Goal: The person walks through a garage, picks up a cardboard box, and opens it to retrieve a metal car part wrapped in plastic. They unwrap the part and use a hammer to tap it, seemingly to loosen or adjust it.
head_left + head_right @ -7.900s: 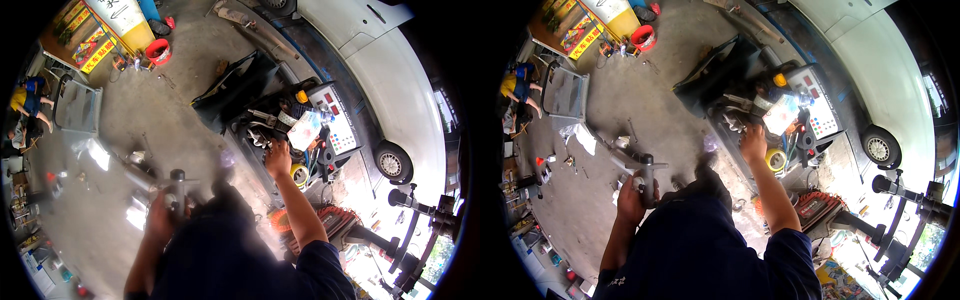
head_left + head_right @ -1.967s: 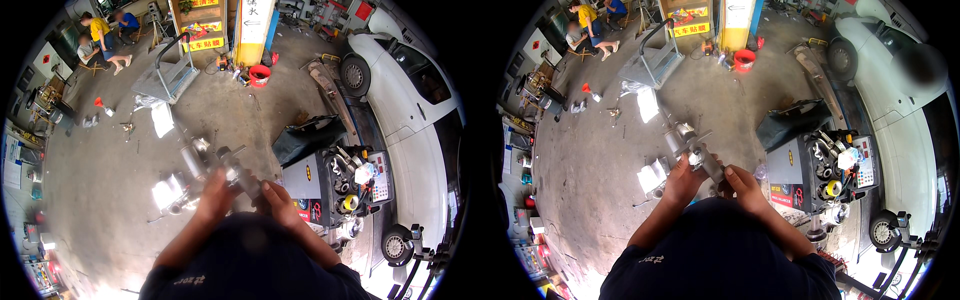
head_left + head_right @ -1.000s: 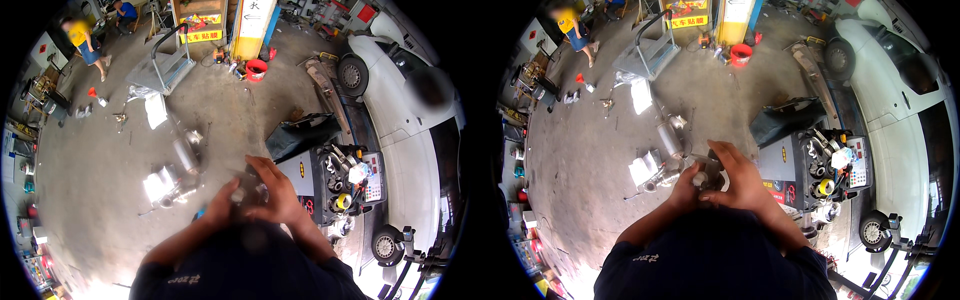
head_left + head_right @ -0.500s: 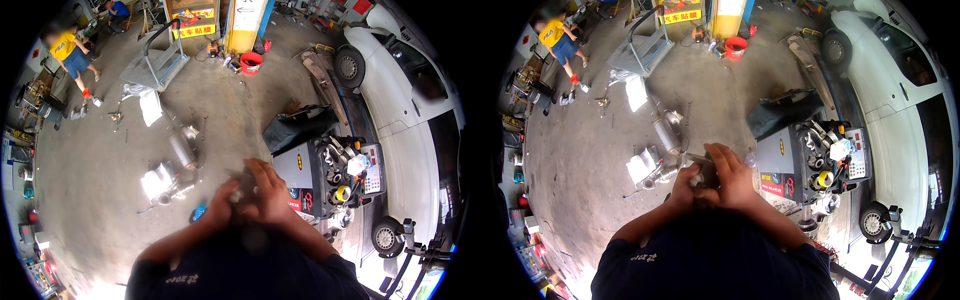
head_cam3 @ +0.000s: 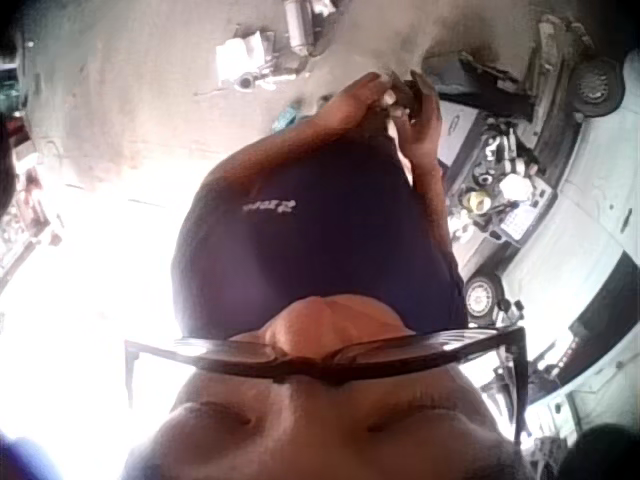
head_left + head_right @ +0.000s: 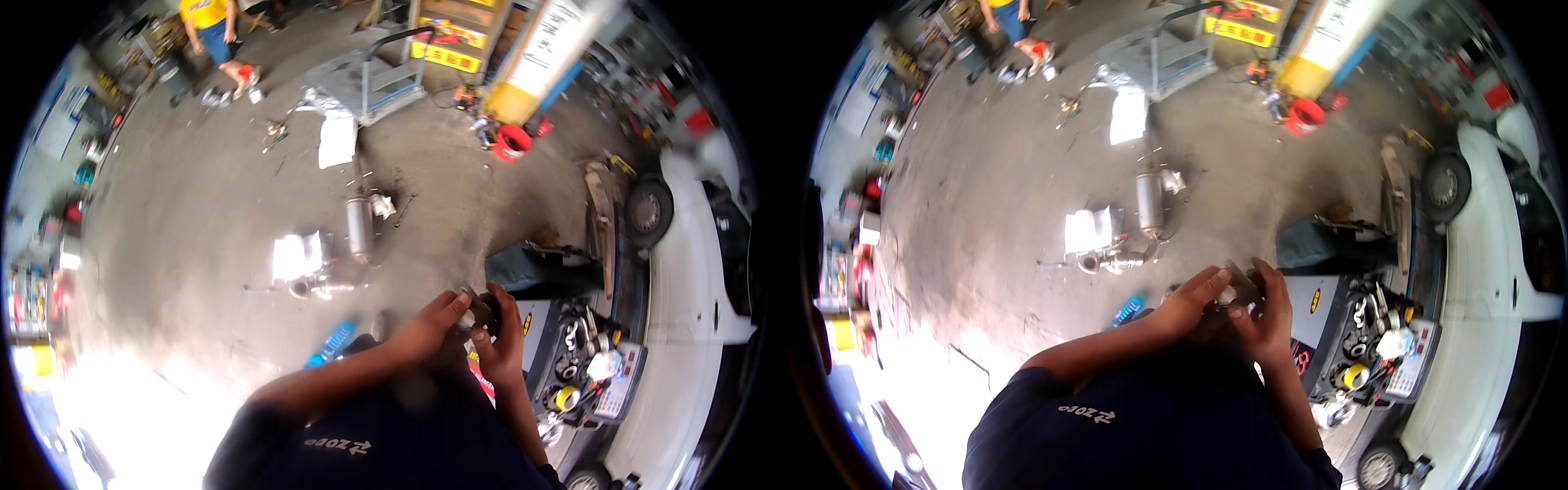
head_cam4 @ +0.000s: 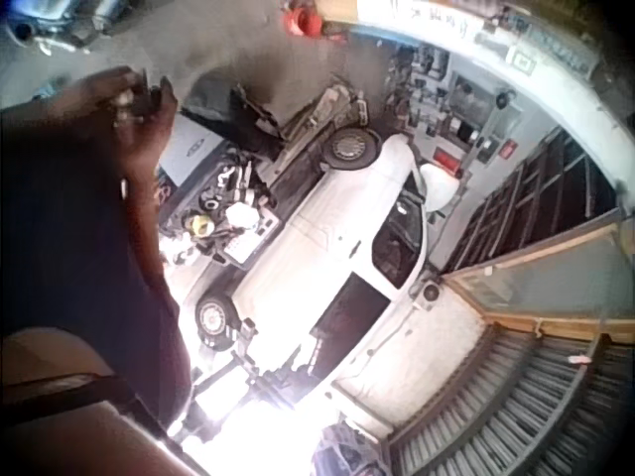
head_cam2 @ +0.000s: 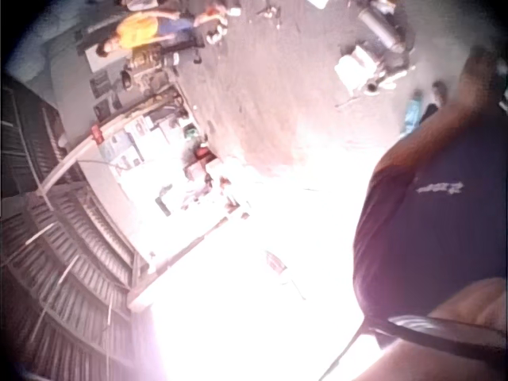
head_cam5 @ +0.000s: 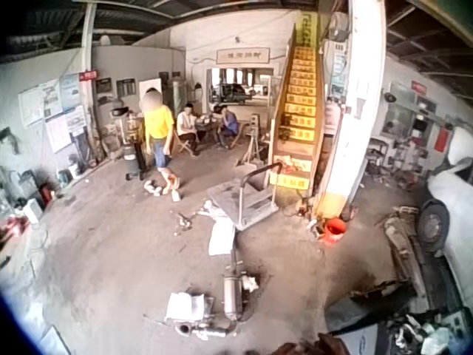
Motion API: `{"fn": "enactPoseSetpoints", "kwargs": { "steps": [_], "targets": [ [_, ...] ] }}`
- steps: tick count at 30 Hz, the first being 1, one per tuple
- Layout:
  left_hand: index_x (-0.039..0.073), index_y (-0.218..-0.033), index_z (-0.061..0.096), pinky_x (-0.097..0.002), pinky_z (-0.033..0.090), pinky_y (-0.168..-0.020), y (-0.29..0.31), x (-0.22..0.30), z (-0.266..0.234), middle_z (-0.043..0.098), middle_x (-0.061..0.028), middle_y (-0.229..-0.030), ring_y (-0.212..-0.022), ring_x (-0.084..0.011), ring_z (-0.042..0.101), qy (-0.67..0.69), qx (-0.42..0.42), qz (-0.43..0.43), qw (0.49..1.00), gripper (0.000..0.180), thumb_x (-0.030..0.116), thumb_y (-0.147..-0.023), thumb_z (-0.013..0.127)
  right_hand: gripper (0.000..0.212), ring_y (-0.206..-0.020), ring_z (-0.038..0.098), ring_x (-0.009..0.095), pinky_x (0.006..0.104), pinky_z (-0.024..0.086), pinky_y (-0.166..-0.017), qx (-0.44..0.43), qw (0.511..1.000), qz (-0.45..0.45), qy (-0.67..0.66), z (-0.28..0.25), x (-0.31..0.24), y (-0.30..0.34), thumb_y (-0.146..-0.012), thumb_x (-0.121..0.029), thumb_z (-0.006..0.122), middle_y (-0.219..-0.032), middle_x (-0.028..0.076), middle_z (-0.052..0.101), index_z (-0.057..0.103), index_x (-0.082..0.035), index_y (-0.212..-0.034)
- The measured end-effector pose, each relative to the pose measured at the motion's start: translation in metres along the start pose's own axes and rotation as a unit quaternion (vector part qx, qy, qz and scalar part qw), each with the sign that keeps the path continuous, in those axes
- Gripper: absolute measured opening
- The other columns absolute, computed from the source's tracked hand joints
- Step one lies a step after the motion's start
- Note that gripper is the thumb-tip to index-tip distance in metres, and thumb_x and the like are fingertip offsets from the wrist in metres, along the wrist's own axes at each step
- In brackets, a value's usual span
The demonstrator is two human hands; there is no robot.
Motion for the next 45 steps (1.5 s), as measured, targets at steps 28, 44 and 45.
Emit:
{"fn": "enactPoseSetpoints", "kwargs": {
  "steps": [28, 44, 45],
  "targets": [
    [0.001, -0.130, 0.062, -0.0539, 0.057, -0.089, 0.262, -0.101, 0.057, 0.072, -0.0281, -0.109, -0.106, -0.0499, 0.071, -0.077, 0.689, 0.230, 0.682, 0.037, 0.016, -0.099, 0.074, 0.090, -0.109, 0.072, 0.045, 0.0520, 0.055, -0.094, -0.486, 0.805, -0.311, -0.133, 0.158, -0.080, 0.107, -0.108, -0.076, 0.041, -0.118, 0.026, 0.072, 0.064, 0.008, -0.133],
    [0.000, -0.126, 0.063, -0.0509, 0.058, -0.089, 0.496, -0.256, 0.150, 0.075, -0.0250, -0.108, -0.105, -0.0469, 0.073, 0.055, 0.847, 0.291, 0.443, 0.032, 0.016, -0.100, 0.074, 0.089, -0.115, 0.065, 0.026, 0.0413, 0.052, -0.100, -0.723, 0.552, -0.380, -0.166, 0.239, -0.201, 0.377, -0.110, -0.074, 0.048, -0.127, 0.018, 0.067, 0.056, 0.007, -0.145],
    [0.000, -0.126, 0.063, -0.0509, 0.058, -0.089, 0.506, -0.267, 0.155, 0.075, -0.0249, -0.108, -0.105, -0.0468, 0.074, 0.069, 0.852, 0.289, 0.432, 0.032, 0.017, -0.100, 0.074, 0.090, -0.116, 0.065, 0.025, 0.0398, 0.052, -0.100, -0.748, 0.530, -0.362, -0.167, 0.241, -0.205, 0.397, -0.110, -0.074, 0.050, -0.128, 0.018, 0.067, 0.055, 0.007, -0.147]
  ]
}}
Point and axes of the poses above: each hand's wrist, its own y-axis away from the middle knuckle, its own z-axis out of the palm, x = y × z, the point moved 9 cm from there along -y, towards the middle knuckle
